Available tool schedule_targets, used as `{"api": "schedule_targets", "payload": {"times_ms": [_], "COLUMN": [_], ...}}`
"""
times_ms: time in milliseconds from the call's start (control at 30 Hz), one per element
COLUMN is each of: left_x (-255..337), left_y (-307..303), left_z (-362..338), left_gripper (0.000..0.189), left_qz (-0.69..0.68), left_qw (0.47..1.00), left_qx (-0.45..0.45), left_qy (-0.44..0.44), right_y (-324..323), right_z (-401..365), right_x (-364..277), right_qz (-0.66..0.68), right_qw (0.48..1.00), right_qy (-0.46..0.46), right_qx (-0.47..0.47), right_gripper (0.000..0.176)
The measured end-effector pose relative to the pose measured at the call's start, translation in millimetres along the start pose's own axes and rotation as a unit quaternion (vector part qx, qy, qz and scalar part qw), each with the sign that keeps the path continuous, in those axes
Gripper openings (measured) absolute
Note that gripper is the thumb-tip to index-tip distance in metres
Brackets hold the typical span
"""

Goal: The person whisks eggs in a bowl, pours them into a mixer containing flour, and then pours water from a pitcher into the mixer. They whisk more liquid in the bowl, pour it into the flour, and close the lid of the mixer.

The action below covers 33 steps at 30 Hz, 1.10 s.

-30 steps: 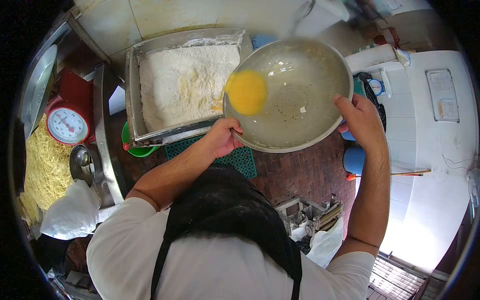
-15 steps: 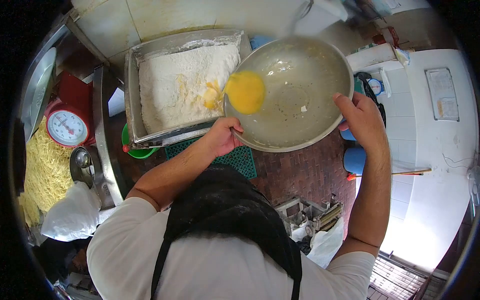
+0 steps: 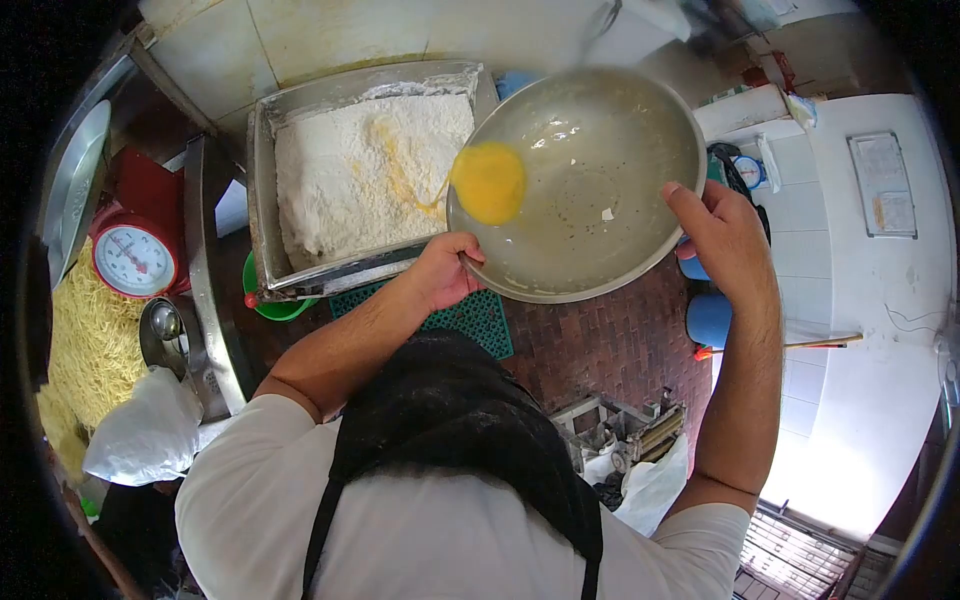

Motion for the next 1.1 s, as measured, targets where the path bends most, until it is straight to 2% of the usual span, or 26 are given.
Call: {"api": "schedule_targets", "payload": {"times_ms": [400,600,767,900,1100], "left_x": [-3.4,-0.5,1.9,-4.8,-48.9], "left_y": [-0.1,4.0,4.9,0.6,13.8], "left_z": [0.1,-7.0,-25.1,-45.5,-91.6], "left_gripper": [0.039,0.041,0.040,0.035,0.035], "left_qz": [-0.011,-0.005,0.052,0.125,0.250], "left_qw": [1.000,1.000,0.994,0.972,0.902], "left_qx": [-0.001,0.018,0.072,0.136,0.259], "left_qy": [0.006,0.021,0.064,0.143,0.239], "right_y": [-3.0,-2.9,3.8,16.7,58.5], "right_z": [-6.9,-16.9,-33.4,-43.3,-43.4], "right_x": [-0.8,10.7,51.9,100.9,184.6], "right_qz": [-0.005,0.036,0.087,0.144,0.237], "right_qw": [1.000,0.999,0.996,0.989,0.960], "right_qy": [-0.013,-0.019,0.016,0.008,0.001], "right_qx": [0.015,0.021,-0.003,-0.017,-0.151], "right_gripper": [0.051,0.047,0.039,0.032,0.027]}}
Point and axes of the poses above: each hand's wrist, its own z-axis towards the middle knuckle, its own y-axis out of the palm, x = y × z, the point moved 7 cm from there along z, towards the middle knuckle, and after that the axes turned 6 degrees about x, right-handed, at the moved point
